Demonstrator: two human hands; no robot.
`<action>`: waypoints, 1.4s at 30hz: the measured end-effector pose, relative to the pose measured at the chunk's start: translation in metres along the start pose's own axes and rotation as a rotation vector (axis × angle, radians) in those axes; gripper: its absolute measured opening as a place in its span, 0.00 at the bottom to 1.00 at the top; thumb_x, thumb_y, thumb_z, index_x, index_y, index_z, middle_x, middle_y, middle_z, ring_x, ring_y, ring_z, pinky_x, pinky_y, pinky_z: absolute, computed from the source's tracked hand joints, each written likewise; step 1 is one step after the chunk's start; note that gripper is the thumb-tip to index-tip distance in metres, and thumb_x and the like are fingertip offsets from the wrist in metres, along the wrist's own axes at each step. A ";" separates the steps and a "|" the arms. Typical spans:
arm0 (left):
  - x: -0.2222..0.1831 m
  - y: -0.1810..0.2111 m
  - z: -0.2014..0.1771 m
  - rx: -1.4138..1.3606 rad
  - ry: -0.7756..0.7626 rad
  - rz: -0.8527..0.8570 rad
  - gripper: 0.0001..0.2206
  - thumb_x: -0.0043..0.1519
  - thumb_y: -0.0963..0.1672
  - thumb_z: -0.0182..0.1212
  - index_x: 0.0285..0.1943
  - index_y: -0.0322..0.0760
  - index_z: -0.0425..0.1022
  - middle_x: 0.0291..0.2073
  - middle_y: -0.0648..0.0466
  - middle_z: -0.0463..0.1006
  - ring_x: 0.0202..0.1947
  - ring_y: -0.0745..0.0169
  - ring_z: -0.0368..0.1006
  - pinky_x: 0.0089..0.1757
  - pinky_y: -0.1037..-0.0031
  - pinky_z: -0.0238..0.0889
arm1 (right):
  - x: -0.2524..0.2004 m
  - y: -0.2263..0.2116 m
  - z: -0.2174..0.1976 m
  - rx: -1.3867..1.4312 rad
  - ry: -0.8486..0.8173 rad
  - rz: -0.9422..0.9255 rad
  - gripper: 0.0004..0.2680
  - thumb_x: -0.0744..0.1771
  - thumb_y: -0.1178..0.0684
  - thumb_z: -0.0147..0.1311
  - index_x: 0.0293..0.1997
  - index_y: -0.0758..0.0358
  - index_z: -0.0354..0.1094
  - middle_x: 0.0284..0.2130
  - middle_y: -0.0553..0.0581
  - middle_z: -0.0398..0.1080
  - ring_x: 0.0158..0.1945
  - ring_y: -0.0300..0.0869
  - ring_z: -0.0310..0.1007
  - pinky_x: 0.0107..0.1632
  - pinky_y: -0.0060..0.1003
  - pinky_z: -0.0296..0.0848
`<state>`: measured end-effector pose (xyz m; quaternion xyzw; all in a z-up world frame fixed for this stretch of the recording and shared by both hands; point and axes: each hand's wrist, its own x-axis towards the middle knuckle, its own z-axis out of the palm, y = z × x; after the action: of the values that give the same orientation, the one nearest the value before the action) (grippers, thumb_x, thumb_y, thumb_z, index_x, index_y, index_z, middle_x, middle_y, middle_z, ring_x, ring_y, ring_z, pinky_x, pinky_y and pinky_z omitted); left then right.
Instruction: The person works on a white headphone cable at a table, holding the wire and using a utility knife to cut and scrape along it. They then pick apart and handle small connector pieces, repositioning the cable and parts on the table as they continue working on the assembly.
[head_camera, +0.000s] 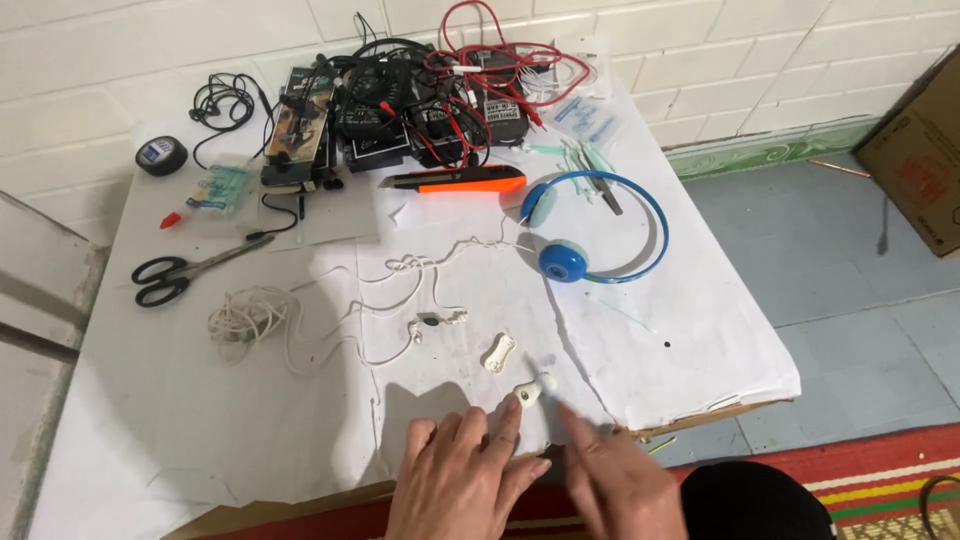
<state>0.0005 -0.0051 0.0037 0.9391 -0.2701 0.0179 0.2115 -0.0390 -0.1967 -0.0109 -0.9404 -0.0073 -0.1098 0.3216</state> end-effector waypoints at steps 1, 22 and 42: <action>0.000 0.002 0.001 0.022 0.007 0.004 0.26 0.69 0.55 0.56 0.63 0.29 0.75 0.29 0.49 0.71 0.25 0.56 0.66 0.39 0.61 0.53 | -0.005 0.002 0.006 -0.018 0.027 -0.117 0.17 0.62 0.57 0.59 0.58 0.57 0.72 0.19 0.50 0.74 0.22 0.34 0.74 0.29 0.28 0.77; 0.000 0.017 -0.017 0.009 0.026 0.004 0.32 0.67 0.59 0.58 0.63 0.27 0.73 0.32 0.47 0.73 0.29 0.53 0.68 0.41 0.60 0.52 | -0.002 0.001 -0.006 0.017 0.144 -0.092 0.16 0.64 0.62 0.53 0.59 0.68 0.69 0.20 0.53 0.74 0.20 0.37 0.70 0.25 0.30 0.72; 0.003 0.022 -0.018 -0.008 -0.041 -0.053 0.29 0.67 0.58 0.59 0.61 0.28 0.75 0.38 0.46 0.76 0.32 0.53 0.70 0.44 0.60 0.53 | -0.010 -0.006 0.000 -0.034 0.109 -0.140 0.19 0.64 0.59 0.56 0.63 0.68 0.66 0.22 0.54 0.72 0.21 0.37 0.69 0.25 0.32 0.72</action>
<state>-0.0068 -0.0159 0.0286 0.9452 -0.2494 -0.0079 0.2104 -0.0490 -0.1910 -0.0096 -0.9356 -0.0534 -0.1833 0.2970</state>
